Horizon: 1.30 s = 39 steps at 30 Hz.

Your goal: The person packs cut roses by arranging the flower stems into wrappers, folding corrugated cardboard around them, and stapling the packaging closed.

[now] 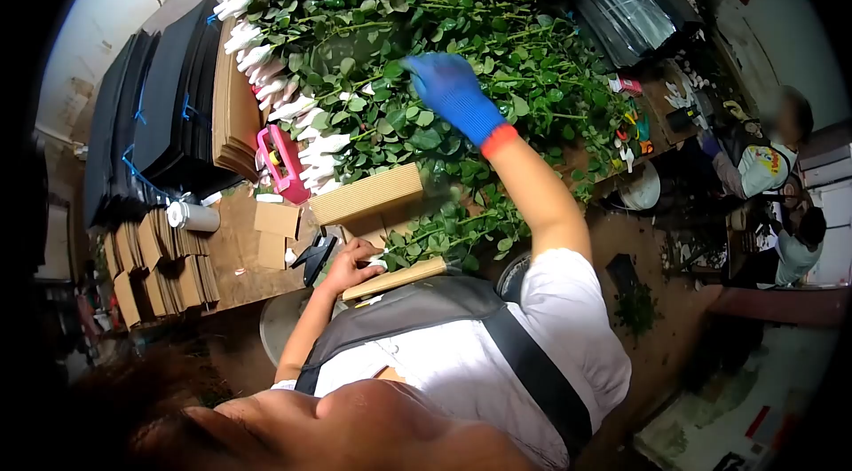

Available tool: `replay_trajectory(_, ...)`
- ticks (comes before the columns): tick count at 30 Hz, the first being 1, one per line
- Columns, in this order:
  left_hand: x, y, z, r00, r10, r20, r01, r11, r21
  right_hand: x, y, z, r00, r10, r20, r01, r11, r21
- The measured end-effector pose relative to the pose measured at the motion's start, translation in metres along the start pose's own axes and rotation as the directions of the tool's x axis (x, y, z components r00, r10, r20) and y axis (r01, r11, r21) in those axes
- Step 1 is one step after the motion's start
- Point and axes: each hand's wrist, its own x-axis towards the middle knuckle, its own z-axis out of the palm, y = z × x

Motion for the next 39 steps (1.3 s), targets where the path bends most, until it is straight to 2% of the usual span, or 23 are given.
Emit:
replay_trajectory(1,0.001,-0.002,0.0,1.0,0.007,0.013,-0.006,0.999,-0.038,0.013,0.017,0.022,0.997,-0.064,-0.053,0.057,0.99,-0.13)
replay_trajectory(3,0.004,-0.011,0.0,0.994,0.11,0.001,-0.11,0.992,0.064,0.031,0.045,0.078,0.967,-0.221,-0.127,0.162,0.918,-0.363)
replay_trajectory(4,0.005,-0.007,-0.002,0.997,0.079,-0.003,-0.078,0.996,0.039,0.033,0.061,0.098,0.988,-0.102,0.117,0.137,0.927,-0.349)
replay_trajectory(5,0.005,-0.008,0.0,0.997,0.077,-0.026,-0.073,0.987,0.146,0.034,0.075,0.109,0.934,0.013,0.358,0.118,0.933,-0.341)
replay_trajectory(6,0.003,-0.01,0.001,0.996,0.085,-0.036,-0.078,0.983,0.165,0.045,0.074,0.107,0.93,0.16,0.331,-0.085,0.97,-0.229)
replay_trajectory(7,0.004,-0.011,0.003,0.994,0.096,-0.046,-0.086,0.98,0.178,0.042,0.066,0.092,0.999,0.029,0.025,-0.025,0.988,-0.151)
replay_trajectory(8,0.004,-0.006,0.003,0.995,0.08,-0.064,-0.068,0.983,0.17,0.044,0.048,0.062,0.979,-0.101,-0.179,0.078,0.988,-0.131)
replay_trajectory(10,0.003,-0.01,0.007,0.994,0.048,-0.102,-0.035,0.992,0.125,0.038,0.008,-0.001,0.952,-0.238,-0.191,0.189,0.952,-0.242)
replay_trajectory(13,0.005,-0.022,0.006,0.995,0.071,-0.076,-0.063,0.992,0.107,0.008,-0.022,-0.064,0.942,-0.311,-0.129,0.287,0.942,-0.172)
replay_trajectory(15,0.007,-0.024,0.003,0.994,0.095,-0.054,-0.091,0.993,0.081,-0.028,-0.047,-0.098,0.95,-0.306,0.067,0.313,0.939,-0.143)
replay_trajectory(16,0.007,-0.03,0.008,0.997,0.012,-0.074,-0.016,0.998,-0.06,-0.049,-0.052,-0.101,0.941,-0.291,0.171,0.312,0.943,-0.113)
replay_trajectory(18,0.007,-0.039,0.013,0.992,-0.011,-0.124,0.004,0.998,-0.057,-0.092,-0.056,-0.095,0.89,-0.262,0.372,0.299,0.953,-0.043)
replay_trajectory(19,0.009,-0.039,0.011,0.986,0.066,-0.153,-0.053,0.994,0.092,-0.114,-0.053,-0.086,0.886,-0.196,0.421,0.247,0.967,-0.069)
replay_trajectory(21,0.005,-0.04,0.016,0.969,-0.056,-0.24,0.045,0.998,-0.052,-0.166,-0.043,-0.056,0.865,-0.06,0.499,0.145,0.98,-0.133)
replay_trajectory(23,0.005,-0.04,0.016,0.969,-0.096,-0.226,0.089,0.995,-0.044,-0.21,-0.028,-0.019,0.853,0.006,0.522,0.067,0.99,-0.121)
replay_trajectory(25,0.008,-0.037,0.017,0.947,-0.008,-0.322,0.004,1.0,-0.013,-0.238,-0.018,0.006,0.845,0.052,0.532,0.02,0.991,-0.13)
replay_trajectory(28,0.005,-0.03,0.016,0.96,-0.051,-0.275,0.038,0.998,-0.053,-0.257,-0.01,0.024,0.852,0.06,0.52,0.009,0.992,-0.129)
replay_trajectory(31,0.006,-0.026,0.012,0.963,0.112,-0.244,-0.093,0.992,0.089,-0.277,0.001,0.04,0.858,0.035,0.512,0.019,0.995,-0.101)
replay_trajectory(32,0.007,-0.025,0.014,0.972,0.058,-0.227,-0.052,0.998,0.034,-0.291,0.009,0.058,0.854,0.059,0.517,0.006,0.992,-0.122)
replay_trajectory(33,0.005,-0.022,0.012,0.972,0.082,-0.218,-0.077,0.997,0.031,-0.3,0.017,0.059,0.851,0.099,0.516,-0.015,0.986,-0.163)
replay_trajectory(34,0.005,-0.018,0.012,0.982,-0.003,-0.189,-0.011,0.997,-0.078,-0.3,0.012,0.054,0.862,0.163,0.48,-0.048,0.969,-0.242)
replay_trajectory(36,0.007,-0.015,0.014,0.972,0.073,-0.225,-0.085,0.995,-0.044,-0.293,-0.003,0.054,0.855,0.269,0.443,-0.125,0.937,-0.327)
replay_trajectory(39,0.008,-0.01,0.014,0.973,0.032,-0.228,-0.035,0.999,-0.01,-0.302,-0.01,0.062,0.839,0.355,0.412,-0.211,0.911,-0.355)
